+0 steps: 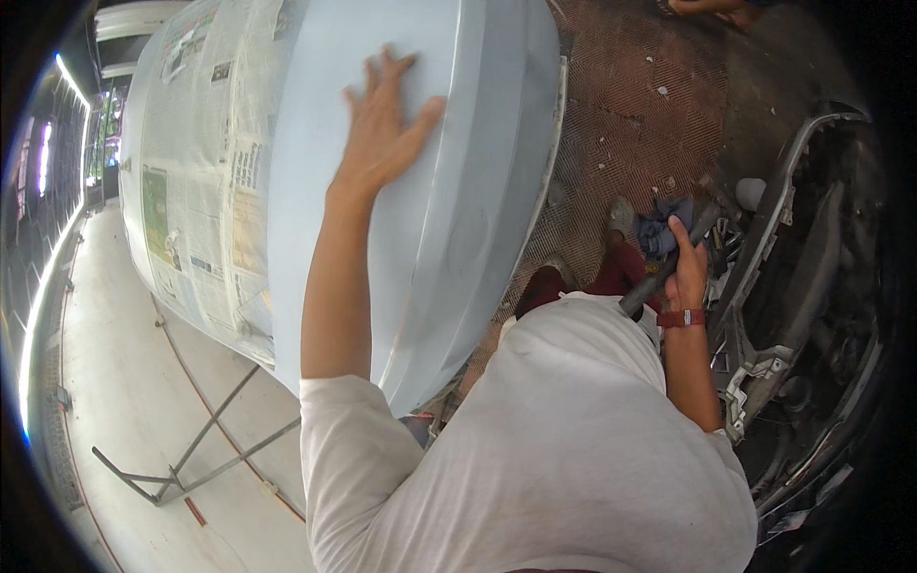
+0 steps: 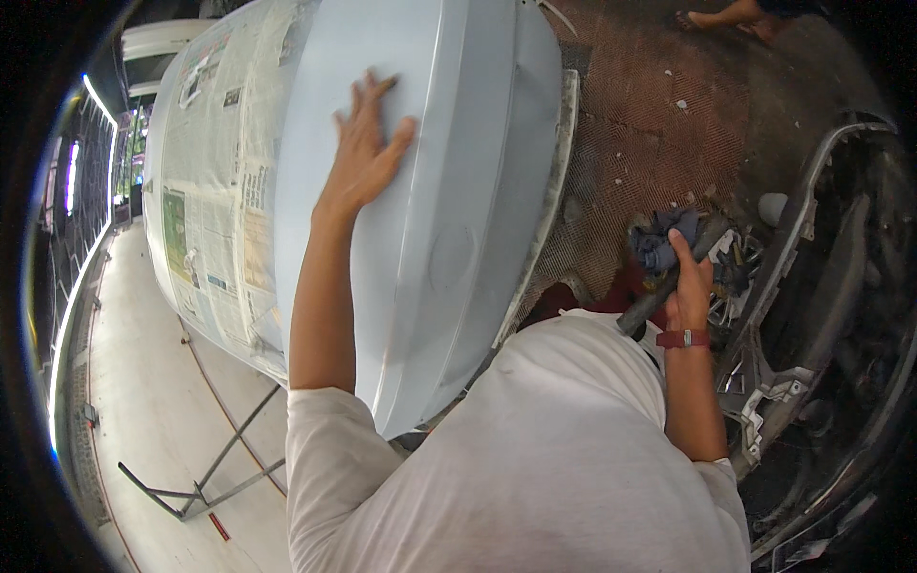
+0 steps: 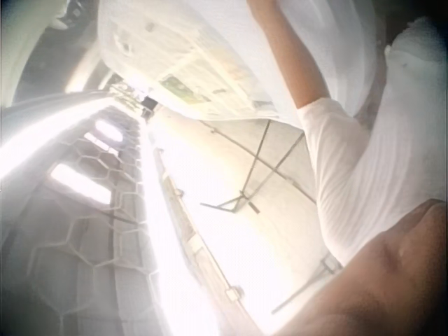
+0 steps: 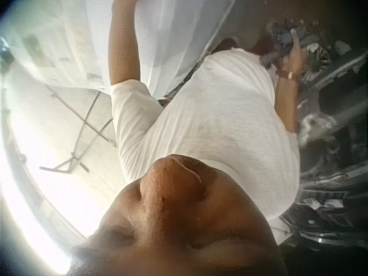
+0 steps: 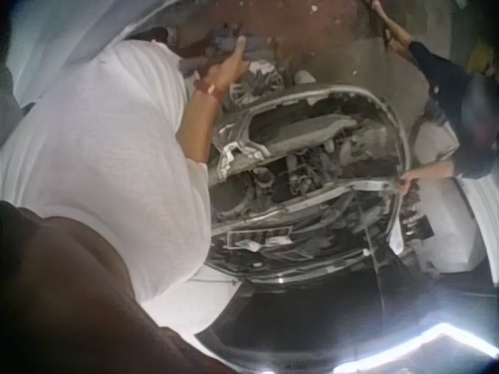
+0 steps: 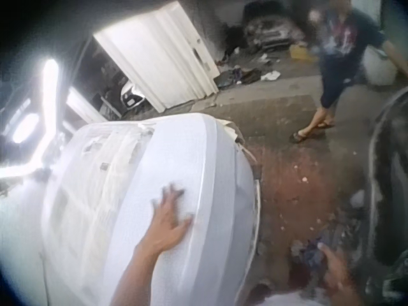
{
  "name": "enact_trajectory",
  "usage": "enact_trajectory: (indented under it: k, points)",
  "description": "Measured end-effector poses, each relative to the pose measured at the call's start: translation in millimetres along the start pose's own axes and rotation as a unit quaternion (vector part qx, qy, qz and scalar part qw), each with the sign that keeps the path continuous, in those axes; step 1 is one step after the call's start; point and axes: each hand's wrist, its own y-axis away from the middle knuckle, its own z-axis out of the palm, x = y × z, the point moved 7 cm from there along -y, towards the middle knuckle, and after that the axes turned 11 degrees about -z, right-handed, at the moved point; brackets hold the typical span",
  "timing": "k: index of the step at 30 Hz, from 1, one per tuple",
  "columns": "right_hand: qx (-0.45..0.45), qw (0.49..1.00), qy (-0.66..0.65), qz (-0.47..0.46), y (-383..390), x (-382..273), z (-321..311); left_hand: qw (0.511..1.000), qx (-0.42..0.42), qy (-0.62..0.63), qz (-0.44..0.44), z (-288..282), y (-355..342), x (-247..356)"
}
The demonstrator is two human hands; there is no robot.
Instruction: The person uses a hammer and dolly to tap and smooth a white car bumper, repeatedly checking the surface by hand. They then walk to a bucket, retrieve a sanding block, and sand the bumper surface.
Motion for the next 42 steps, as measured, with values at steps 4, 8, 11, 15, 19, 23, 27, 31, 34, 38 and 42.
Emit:
enact_trajectory:
  k: [4, 8, 11, 15, 19, 23, 27, 31, 34, 38, 42]
  points:
    - [0.021, 1.0, 0.007, -0.002, 0.0, 11.5, -10.8, 0.993, 0.002, 0.033, 0.113, 7.5, 35.0, 44.6]
    - [0.025, 0.999, -0.008, 0.023, 2.8, 22.9, -16.9, 0.992, -0.068, 0.054, 0.095, 1.1, 120.9, 27.2]
    - [0.04, 0.997, 0.02, 0.056, 11.4, 23.5, -13.6, 0.993, -0.095, 0.045, 0.048, 2.0, 188.4, -2.2]
    - [0.012, 0.999, 0.017, 0.035, 18.7, 22.3, 3.0, 0.993, -0.118, 0.029, 0.007, 1.3, 265.8, -28.2]
    - [-0.018, 0.999, 0.012, 0.038, 18.7, 36.6, 9.5, 0.991, -0.127, 0.023, -0.035, 3.0, 335.2, -55.9]
    - [-0.023, 0.999, -0.006, 0.028, 29.2, 39.1, 20.9, 0.99, -0.135, 0.006, -0.049, 8.7, 386.8, -84.3]
    - [-0.025, 0.999, -0.003, 0.043, 44.4, 38.8, 27.3, 0.992, -0.123, 0.013, -0.025, 2.0, 340.7, -61.2]
    - [-0.015, 0.999, 0.004, 0.04, 49.6, 42.7, 21.2, 0.995, -0.097, 0.022, 0.031, 1.3, 255.0, -26.7]
    - [-0.007, 0.999, 0.014, 0.048, 50.7, 46.7, 13.4, 0.993, -0.095, 0.059, 0.046, -2.6, 207.6, -6.3]
    - [-0.017, 0.999, 0.018, 0.037, 50.5, 47.3, 8.2, 0.996, -0.058, 0.061, 0.044, -23.2, 219.4, -11.7]
    - [-0.001, 0.999, 0.003, 0.034, 56.7, 42.7, 15.2, 0.999, -0.03, 0.013, -0.003, -15.8, 252.8, -45.9]
